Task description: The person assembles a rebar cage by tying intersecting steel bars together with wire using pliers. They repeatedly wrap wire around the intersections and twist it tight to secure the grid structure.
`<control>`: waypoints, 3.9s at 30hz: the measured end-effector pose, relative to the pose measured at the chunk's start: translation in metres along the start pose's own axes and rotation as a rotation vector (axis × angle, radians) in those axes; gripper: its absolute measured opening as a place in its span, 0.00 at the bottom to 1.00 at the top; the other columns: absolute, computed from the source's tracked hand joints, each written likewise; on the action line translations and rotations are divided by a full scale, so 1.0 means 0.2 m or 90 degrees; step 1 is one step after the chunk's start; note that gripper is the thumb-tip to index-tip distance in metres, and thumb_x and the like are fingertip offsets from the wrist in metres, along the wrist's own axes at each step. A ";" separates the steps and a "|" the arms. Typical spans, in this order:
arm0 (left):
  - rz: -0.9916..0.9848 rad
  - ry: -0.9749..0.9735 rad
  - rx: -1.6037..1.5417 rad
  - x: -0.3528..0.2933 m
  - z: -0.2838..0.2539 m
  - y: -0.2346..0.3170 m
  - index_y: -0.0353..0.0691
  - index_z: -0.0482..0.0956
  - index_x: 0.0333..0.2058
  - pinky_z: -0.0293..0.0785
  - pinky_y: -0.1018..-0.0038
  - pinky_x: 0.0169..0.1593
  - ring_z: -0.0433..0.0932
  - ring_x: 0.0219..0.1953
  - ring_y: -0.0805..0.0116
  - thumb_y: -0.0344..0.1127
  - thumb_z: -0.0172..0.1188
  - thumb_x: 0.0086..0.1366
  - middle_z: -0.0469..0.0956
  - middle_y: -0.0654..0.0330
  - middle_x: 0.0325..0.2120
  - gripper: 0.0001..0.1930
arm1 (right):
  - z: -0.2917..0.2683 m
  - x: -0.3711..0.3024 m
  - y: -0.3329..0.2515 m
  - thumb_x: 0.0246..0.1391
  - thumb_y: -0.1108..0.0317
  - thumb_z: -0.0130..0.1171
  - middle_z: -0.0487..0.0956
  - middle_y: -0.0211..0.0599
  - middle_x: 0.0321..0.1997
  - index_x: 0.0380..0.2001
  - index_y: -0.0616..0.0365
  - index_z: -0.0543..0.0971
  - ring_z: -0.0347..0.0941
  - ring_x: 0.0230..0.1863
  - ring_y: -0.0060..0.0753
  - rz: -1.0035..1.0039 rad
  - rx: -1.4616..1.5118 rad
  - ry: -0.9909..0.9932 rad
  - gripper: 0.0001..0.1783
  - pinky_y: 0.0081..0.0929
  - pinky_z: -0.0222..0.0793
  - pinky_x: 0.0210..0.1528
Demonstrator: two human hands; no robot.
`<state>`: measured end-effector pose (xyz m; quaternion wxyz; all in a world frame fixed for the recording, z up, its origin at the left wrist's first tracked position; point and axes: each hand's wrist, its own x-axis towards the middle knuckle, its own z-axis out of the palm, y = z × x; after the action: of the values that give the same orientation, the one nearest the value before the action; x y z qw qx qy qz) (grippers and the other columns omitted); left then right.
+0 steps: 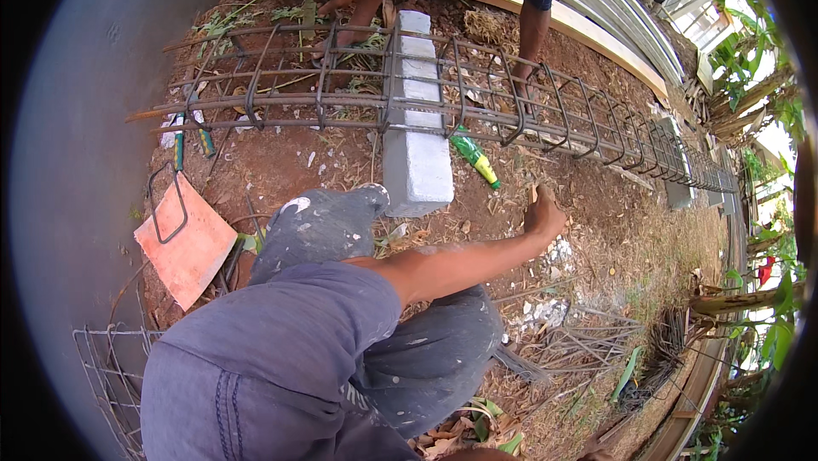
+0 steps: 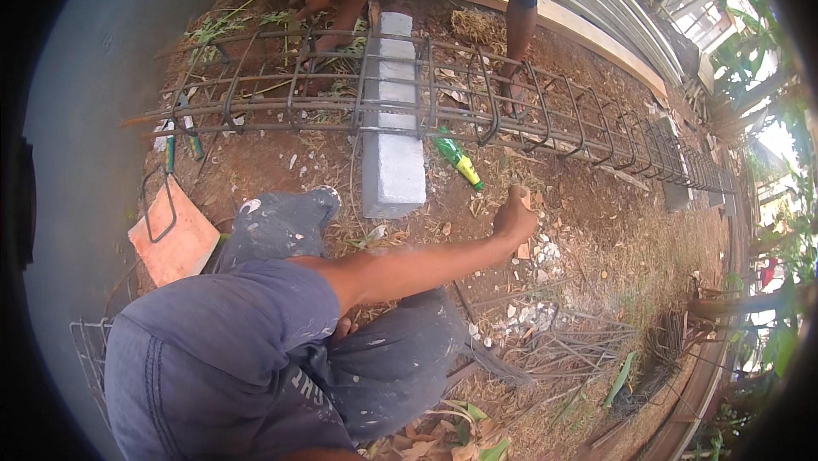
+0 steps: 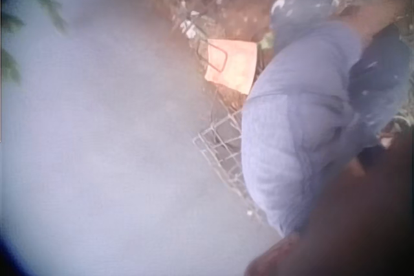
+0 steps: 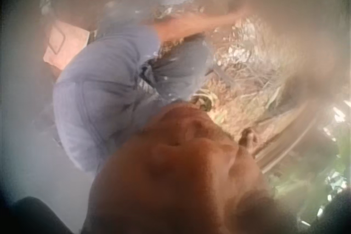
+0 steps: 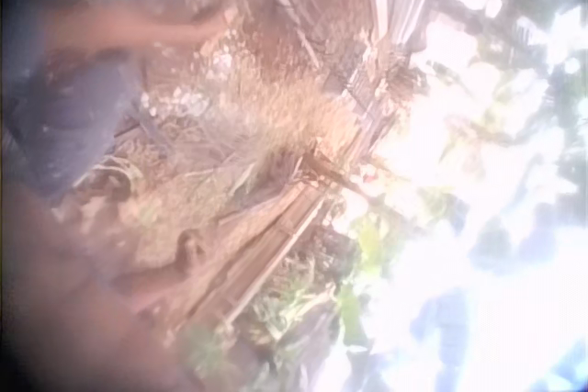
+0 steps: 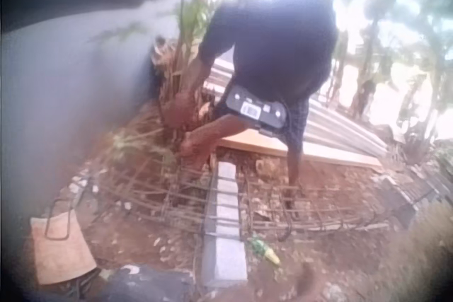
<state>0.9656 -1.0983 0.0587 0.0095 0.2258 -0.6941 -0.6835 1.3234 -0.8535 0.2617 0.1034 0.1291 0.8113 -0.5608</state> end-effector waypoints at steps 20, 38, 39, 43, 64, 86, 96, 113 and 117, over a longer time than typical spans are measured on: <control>-0.282 -0.764 -0.122 -0.29 -0.26 -0.67 0.33 0.76 0.44 0.81 0.61 0.32 0.82 0.33 0.55 0.32 0.58 0.57 0.80 0.43 0.38 0.16 | -0.61 0.23 0.59 0.61 0.51 0.49 0.80 0.42 0.49 0.48 0.56 0.80 0.78 0.45 0.47 0.073 -0.595 0.766 0.23 0.36 0.74 0.44; -0.170 -0.869 0.059 -0.36 0.09 -0.08 0.35 0.67 0.59 0.81 0.53 0.44 0.76 0.50 0.41 0.63 0.45 0.67 0.69 0.38 0.54 0.36 | 0.04 0.34 0.00 0.59 0.65 0.57 0.75 0.39 0.16 0.27 0.60 0.80 0.65 0.15 0.21 -0.236 -0.597 0.538 0.10 0.27 0.59 0.18; -0.209 -0.826 0.043 -0.42 0.12 -0.01 0.32 0.66 0.58 0.82 0.56 0.41 0.77 0.48 0.43 0.60 0.46 0.68 0.68 0.36 0.54 0.35 | 0.16 0.38 -0.01 0.59 0.65 0.57 0.74 0.36 0.14 0.27 0.58 0.80 0.64 0.12 0.23 -0.178 -0.608 0.507 0.10 0.29 0.58 0.16; -0.243 -0.655 -0.070 -0.59 0.16 0.16 0.25 0.69 0.52 0.82 0.60 0.39 0.79 0.41 0.52 0.51 0.45 0.71 0.74 0.40 0.45 0.28 | 0.52 0.52 -0.04 0.57 0.63 0.58 0.73 0.41 0.10 0.27 0.55 0.79 0.71 0.11 0.41 -0.161 -0.591 0.404 0.09 0.35 0.64 0.17; -0.412 -0.499 -0.350 -0.49 0.11 0.19 0.29 0.63 0.57 0.82 0.67 0.42 0.80 0.40 0.54 0.41 0.37 0.73 0.75 0.39 0.45 0.22 | 0.81 0.51 0.02 0.63 0.65 0.55 0.64 0.20 0.22 0.56 0.62 0.71 0.54 0.18 0.10 -0.100 0.385 0.308 0.21 0.12 0.48 0.17; -0.184 -0.411 -0.243 -0.43 0.13 0.10 0.31 0.68 0.45 0.61 0.78 0.15 0.66 0.16 0.75 0.28 0.46 0.68 0.68 0.60 0.24 0.10 | 0.74 0.46 0.12 0.67 0.52 0.45 0.67 0.26 0.16 0.50 0.68 0.76 0.60 0.19 0.18 -0.040 -0.058 0.015 0.27 0.21 0.58 0.24; -0.164 -0.145 -0.131 -0.36 0.23 -0.10 0.32 0.69 0.40 0.56 0.73 0.14 0.64 0.13 0.71 0.29 0.43 0.64 0.68 0.60 0.19 0.10 | 0.71 0.41 0.35 0.62 0.60 0.53 0.79 0.35 0.24 0.39 0.60 0.82 0.74 0.26 0.27 0.002 0.128 0.201 0.15 0.28 0.69 0.31; -0.243 -0.011 -0.314 0.00 0.26 -0.12 0.34 0.73 0.36 0.60 0.72 0.18 0.72 0.25 0.69 0.27 0.46 0.61 0.73 0.55 0.29 0.08 | 0.45 0.21 0.37 0.55 0.62 0.60 0.80 0.35 0.23 0.36 0.65 0.84 0.67 0.19 0.15 0.060 -0.036 0.237 0.15 0.14 0.56 0.19; -0.187 -0.035 -0.333 -0.01 0.16 -0.10 0.38 0.68 0.44 0.57 0.74 0.17 0.69 0.21 0.72 0.29 0.45 0.65 0.73 0.57 0.28 0.10 | 0.40 0.20 0.33 0.52 0.63 0.63 0.82 0.35 0.25 0.36 0.64 0.84 0.70 0.21 0.16 -0.099 0.225 -0.131 0.14 0.18 0.61 0.22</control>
<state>0.9640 -1.0671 0.0389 -0.0506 0.2951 -0.4543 -0.8390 1.3081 -0.9035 0.1632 0.1180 0.0242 0.6931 -0.7107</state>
